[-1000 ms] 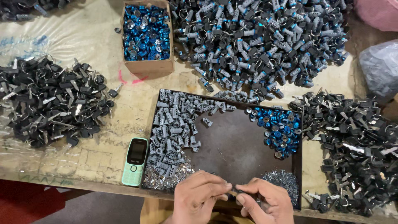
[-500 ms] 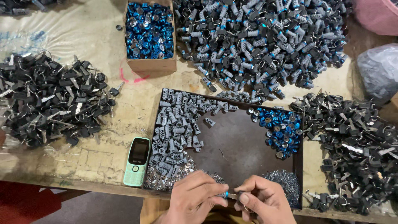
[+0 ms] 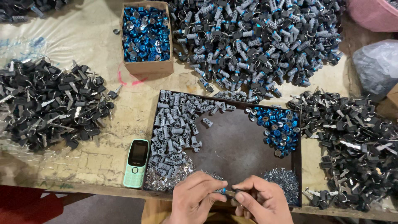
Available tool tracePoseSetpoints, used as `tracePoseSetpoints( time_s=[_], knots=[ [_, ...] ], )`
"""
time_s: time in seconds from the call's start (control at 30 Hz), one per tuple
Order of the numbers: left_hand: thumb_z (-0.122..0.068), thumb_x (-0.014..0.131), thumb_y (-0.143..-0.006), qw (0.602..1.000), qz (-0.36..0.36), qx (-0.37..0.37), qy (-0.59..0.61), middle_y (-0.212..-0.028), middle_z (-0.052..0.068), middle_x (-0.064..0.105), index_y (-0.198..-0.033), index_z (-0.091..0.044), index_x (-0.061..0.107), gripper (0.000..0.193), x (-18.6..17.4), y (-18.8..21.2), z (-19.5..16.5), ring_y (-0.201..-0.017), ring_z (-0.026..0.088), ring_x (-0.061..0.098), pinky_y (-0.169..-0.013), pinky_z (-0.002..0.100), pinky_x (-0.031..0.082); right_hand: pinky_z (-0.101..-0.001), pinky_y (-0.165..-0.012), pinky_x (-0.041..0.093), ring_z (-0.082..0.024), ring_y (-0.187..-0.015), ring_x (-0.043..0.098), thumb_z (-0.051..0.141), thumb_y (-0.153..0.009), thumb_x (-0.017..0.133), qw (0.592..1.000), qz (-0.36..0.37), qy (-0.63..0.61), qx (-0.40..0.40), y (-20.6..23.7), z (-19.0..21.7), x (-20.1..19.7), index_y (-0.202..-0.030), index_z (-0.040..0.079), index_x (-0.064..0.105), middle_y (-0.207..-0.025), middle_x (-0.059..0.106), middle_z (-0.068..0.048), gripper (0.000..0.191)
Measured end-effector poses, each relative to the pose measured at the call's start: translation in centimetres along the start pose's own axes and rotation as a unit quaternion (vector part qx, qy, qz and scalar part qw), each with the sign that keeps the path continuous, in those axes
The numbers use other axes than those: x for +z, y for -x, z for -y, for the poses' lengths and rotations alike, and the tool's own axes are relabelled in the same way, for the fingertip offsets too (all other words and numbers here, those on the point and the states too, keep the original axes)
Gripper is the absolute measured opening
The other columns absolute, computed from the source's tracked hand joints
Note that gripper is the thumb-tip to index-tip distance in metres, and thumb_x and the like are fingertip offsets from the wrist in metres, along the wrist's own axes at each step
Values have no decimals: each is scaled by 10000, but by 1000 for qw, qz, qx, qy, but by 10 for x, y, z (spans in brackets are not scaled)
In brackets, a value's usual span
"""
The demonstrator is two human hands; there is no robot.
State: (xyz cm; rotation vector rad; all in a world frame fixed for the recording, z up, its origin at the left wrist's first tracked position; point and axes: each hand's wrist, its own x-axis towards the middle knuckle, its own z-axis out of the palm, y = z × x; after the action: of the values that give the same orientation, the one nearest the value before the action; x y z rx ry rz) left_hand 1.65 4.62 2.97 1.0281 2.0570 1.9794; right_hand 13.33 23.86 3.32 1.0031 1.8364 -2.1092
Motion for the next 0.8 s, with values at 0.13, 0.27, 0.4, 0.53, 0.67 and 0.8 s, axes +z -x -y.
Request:
tracePoseSetpoints(
  time_s=[0.13, 0.27, 0.4, 0.53, 0.67, 0.8],
  knots=[
    [69, 855, -634, 999, -11, 34, -36, -851, 58, 689, -1040, -66, 765, 437, -2, -5, -3, -739, 192, 701, -604, 288, 568, -265, -583, 538, -115, -628, 695, 98, -893, 679, 996, 31, 39, -72, 0, 6, 2, -1007, -38, 712, -706, 777, -98, 180],
    [37, 871, -625, 997, -32, 39, -59, -854, 52, 696, -1005, -82, 762, 413, -1, -6, -5, -740, 199, 705, -621, 294, 565, -259, -553, 499, -96, -593, 613, 127, -914, 697, 994, 35, 54, -84, -5, 3, 8, -949, -18, 703, -667, 686, -65, 150],
    [37, 848, -647, 998, -11, 38, -49, -842, 47, 705, -1000, -71, 760, 380, -7, -6, -4, -750, 194, 708, -642, 296, 564, -289, -425, 396, -145, -470, 561, 190, -901, 651, 994, 41, -43, 94, -8, 7, -9, -851, 9, 638, -594, 645, -82, 188],
    [74, 743, -761, 980, -91, -173, 44, -817, 29, 721, -970, -33, 785, 239, -31, -3, 7, -643, 106, 670, -544, 260, 530, -309, -441, 416, -179, -497, 543, 163, -1025, 632, 996, -74, -22, -48, 2, 11, -46, -933, 1, 589, -649, 590, -117, 192],
    [-72, 726, -900, 789, 0, -407, 461, -717, 56, 652, -998, 32, 764, 148, -19, 14, 19, -530, 92, 507, -450, 230, 374, -329, -598, 582, -214, -754, 708, 104, -974, 551, 994, -8, -59, -97, 1, -7, -45, -1095, 25, 583, -919, 737, -182, 148],
    [-227, 716, -972, 700, 77, -379, 601, -702, 33, 624, -1045, 32, 705, 269, 8, 25, 37, -522, 68, 454, -459, 198, 322, -313, -546, 477, -184, -715, 575, 89, -989, 570, 986, -1, -103, -132, -4, -20, -19, -1309, 50, 528, -955, 618, -168, 326]
  ],
)
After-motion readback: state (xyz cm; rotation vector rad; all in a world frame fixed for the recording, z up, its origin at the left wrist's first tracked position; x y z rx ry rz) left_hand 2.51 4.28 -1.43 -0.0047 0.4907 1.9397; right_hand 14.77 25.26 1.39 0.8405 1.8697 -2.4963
